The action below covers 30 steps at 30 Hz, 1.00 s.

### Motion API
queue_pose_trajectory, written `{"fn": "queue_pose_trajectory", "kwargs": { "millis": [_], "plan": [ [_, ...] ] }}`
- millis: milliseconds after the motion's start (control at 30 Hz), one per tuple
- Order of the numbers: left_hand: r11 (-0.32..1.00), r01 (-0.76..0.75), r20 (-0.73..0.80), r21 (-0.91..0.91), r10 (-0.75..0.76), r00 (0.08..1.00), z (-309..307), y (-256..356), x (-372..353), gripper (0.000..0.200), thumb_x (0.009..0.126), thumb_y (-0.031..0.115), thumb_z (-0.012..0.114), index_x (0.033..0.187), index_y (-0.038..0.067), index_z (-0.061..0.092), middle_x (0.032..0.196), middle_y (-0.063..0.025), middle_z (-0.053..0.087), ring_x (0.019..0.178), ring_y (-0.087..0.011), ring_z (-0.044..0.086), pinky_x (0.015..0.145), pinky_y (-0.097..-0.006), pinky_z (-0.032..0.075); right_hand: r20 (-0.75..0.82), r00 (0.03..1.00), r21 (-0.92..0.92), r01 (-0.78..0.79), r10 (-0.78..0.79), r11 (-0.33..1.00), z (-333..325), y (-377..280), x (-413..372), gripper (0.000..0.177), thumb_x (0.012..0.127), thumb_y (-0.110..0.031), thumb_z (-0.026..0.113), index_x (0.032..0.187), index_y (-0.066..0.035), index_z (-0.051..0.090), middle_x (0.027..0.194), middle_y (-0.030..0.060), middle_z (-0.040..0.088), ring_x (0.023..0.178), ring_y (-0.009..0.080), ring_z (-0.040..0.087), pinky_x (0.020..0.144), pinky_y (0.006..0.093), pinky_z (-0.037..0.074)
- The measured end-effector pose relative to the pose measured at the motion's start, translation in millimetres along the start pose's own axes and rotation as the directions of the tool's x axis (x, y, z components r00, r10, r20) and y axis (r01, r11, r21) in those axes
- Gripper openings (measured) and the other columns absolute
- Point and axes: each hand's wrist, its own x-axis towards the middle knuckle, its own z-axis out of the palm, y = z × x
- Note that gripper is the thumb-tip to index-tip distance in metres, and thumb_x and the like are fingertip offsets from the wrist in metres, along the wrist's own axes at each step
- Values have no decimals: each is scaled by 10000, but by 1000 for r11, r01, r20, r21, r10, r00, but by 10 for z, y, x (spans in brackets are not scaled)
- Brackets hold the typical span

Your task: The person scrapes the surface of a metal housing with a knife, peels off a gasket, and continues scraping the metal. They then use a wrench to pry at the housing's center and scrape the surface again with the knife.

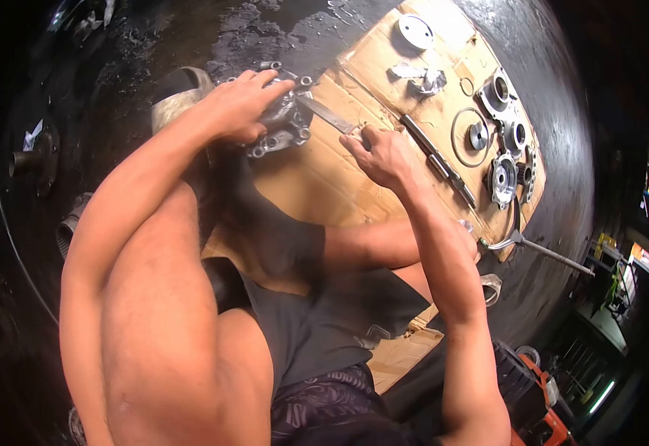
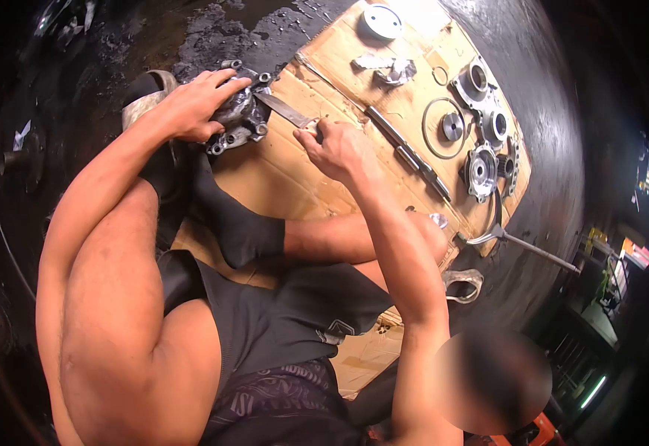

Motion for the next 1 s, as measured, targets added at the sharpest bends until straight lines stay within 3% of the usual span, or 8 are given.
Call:
{"fn": "queue_pose_trajectory", "kwargs": {
  "millis": [167,233,367,633,733,800,900,1000],
  "plan": [
    [994,-22,-21,109,24,999,15,51,-27,940,663,184,798,1501,238,377,1485,-219,383,1266,-422,471,1049,-489,448,-28,1000,122,-5,9,993,196,31,-59,546,927,-520,571,898,14,677,800,272,668,810,429,668,735,502,521],
    [994,11,54,105,-16,998,-60,66,1,933,667,181,798,1499,244,379,1481,-226,387,1248,-430,486,1024,-504,465,-56,998,136,-5,13,991,224,-20,-54,542,927,-521,577,898,11,675,765,274,660,786,432,668,718,504,522],
    [996,64,13,60,-65,998,-59,61,-23,901,681,178,805,1484,238,399,1467,-244,401,1237,-445,498,1029,-500,465,-28,999,136,-43,47,990,174,-76,18,549,934,-535,571,926,5,669,793,260,673,808,417,672,726,506,518],
    [981,188,0,-44,-188,982,-158,36,49,922,699,208,831,1497,237,368,1456,-249,406,1257,-445,491,1053,-491,448,-120,992,144,-17,35,989,97,-228,159,562,938,-525,567,879,24,669,801,279,658,803,434,649,736,506,494],
    [988,153,0,-29,-154,988,-93,-49,50,940,693,235,833,1502,181,358,1446,-237,417,1271,-429,480,1074,-468,429,-112,993,151,-21,38,988,123,-217,79,563,939,-522,569,874,28,668,796,279,656,801,430,651,732,503,496],
    [994,109,-88,-19,-110,990,15,-102,28,916,706,290,805,1480,69,369,1419,-216,449,1257,-400,488,1039,-455,459,-100,994,160,-21,37,987,176,-168,2,565,939,-522,569,874,30,667,789,279,654,797,427,652,729,500,497],
    [995,87,-143,-45,-93,985,89,-165,-7,943,704,301,809,1466,-15,354,1414,-213,459,1274,-380,474,1064,-428,436,-77,996,198,-19,35,980,306,-94,-98,564,934,-521,581,860,33,660,740,264,639,760,425,642,708,493,493],
    [989,101,-185,-112,-120,975,115,-161,-59,992,663,309,858,1458,-22,367,1390,-229,478,1292,-390,459,1105,-422,384,-208,978,257,28,27,966,367,-86,-253,553,926,-514,601,836,30,644,695,245,623,700,422,624,666,484,487]
  ]
}}
